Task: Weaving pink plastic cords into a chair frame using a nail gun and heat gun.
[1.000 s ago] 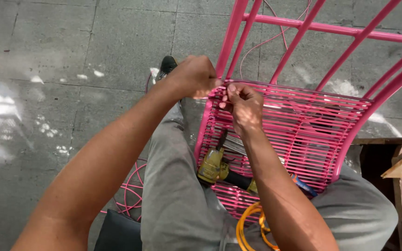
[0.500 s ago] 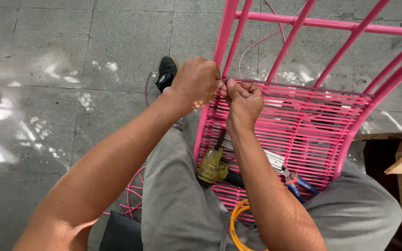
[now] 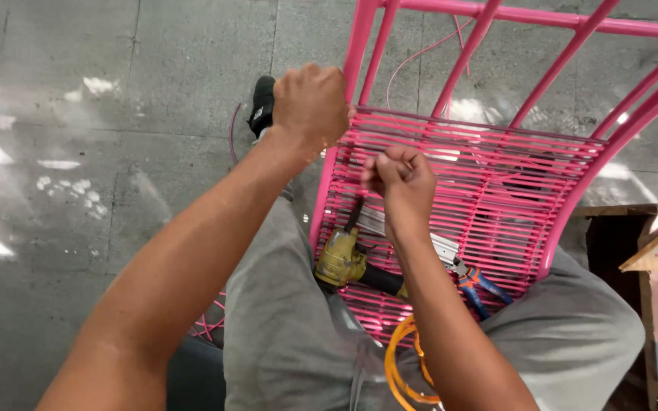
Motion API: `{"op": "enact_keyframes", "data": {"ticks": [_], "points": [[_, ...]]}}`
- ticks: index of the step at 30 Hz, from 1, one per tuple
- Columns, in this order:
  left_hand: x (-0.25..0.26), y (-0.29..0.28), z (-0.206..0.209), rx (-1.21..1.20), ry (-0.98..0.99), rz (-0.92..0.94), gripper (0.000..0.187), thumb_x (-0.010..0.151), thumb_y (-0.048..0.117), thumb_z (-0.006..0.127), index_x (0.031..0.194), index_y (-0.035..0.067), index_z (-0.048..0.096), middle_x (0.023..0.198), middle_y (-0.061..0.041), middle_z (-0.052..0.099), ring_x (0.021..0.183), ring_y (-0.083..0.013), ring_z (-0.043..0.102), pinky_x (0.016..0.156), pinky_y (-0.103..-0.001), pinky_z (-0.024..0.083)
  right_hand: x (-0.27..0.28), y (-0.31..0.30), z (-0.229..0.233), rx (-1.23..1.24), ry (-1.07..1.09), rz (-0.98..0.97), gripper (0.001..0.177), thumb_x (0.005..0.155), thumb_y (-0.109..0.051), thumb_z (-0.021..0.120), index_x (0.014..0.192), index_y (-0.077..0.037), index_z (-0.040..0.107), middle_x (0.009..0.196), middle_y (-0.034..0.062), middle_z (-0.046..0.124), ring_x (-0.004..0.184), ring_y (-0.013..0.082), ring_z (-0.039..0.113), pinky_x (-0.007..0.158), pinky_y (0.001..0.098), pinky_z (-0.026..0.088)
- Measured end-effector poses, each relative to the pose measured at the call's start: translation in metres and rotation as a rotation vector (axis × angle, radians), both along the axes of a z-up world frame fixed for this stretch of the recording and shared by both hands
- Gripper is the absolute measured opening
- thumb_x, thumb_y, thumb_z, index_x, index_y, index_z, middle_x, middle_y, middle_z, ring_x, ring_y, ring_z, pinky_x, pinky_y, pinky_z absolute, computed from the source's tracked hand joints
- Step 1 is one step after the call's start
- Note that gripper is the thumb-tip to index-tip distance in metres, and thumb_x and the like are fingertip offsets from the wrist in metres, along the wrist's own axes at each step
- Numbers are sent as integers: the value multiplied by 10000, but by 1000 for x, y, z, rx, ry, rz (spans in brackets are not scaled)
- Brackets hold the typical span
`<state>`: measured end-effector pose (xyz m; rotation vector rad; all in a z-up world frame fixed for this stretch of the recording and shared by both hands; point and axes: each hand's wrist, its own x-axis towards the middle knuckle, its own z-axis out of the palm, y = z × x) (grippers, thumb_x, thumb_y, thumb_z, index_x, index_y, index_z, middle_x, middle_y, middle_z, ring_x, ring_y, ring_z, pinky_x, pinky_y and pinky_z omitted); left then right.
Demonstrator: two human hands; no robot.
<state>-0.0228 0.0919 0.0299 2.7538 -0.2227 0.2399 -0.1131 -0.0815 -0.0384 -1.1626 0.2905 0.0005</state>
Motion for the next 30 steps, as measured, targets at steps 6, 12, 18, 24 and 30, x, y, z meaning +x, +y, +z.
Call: {"op": "enact_keyframes", "data": {"ticks": [6,12,18,24,30], "points": [[2,2,-2,-15,85,43,385,714,375,912,854,49,764,920,-230,726,863,-445,717,735,-517,576,-84,-30,6,-476,-2,375,126,1007,-63,614,1124,-25,587,910,126,712,754,208,698,683,339,585],[4,1,-8,0,159,32,396,762,407,877,906,56,764,967,-228,723,912,-455,709,768,-525,575,-134,-28,8,-1128,-213,646,411,878,-133,725,1251,-38,580,1013,178,684,946,355,668,834,436,537],[19,2,-18,-3,89,66,411,667,352,865,934,59,755,1011,-242,705,941,-472,696,774,-539,562,-129,-13,17,-1481,-195,789,951,721,-256,857,1491,-51,338,1135,233,591,1063,417,566,917,495,485],[14,5,-2,-36,202,60,241,724,170,748,940,62,755,964,-226,734,916,-426,727,814,-492,589,-123,-14,-10,-1576,-125,870,1148,725,-255,844,1594,-58,119,1083,247,635,1021,440,627,852,510,532],[11,8,-9,-101,167,55,178,736,138,723,886,54,768,950,-250,726,896,-443,721,781,-506,587,-115,-16,28,-1435,35,956,1138,757,-203,792,1633,-83,77,940,276,704,848,464,688,746,547,535]]}}
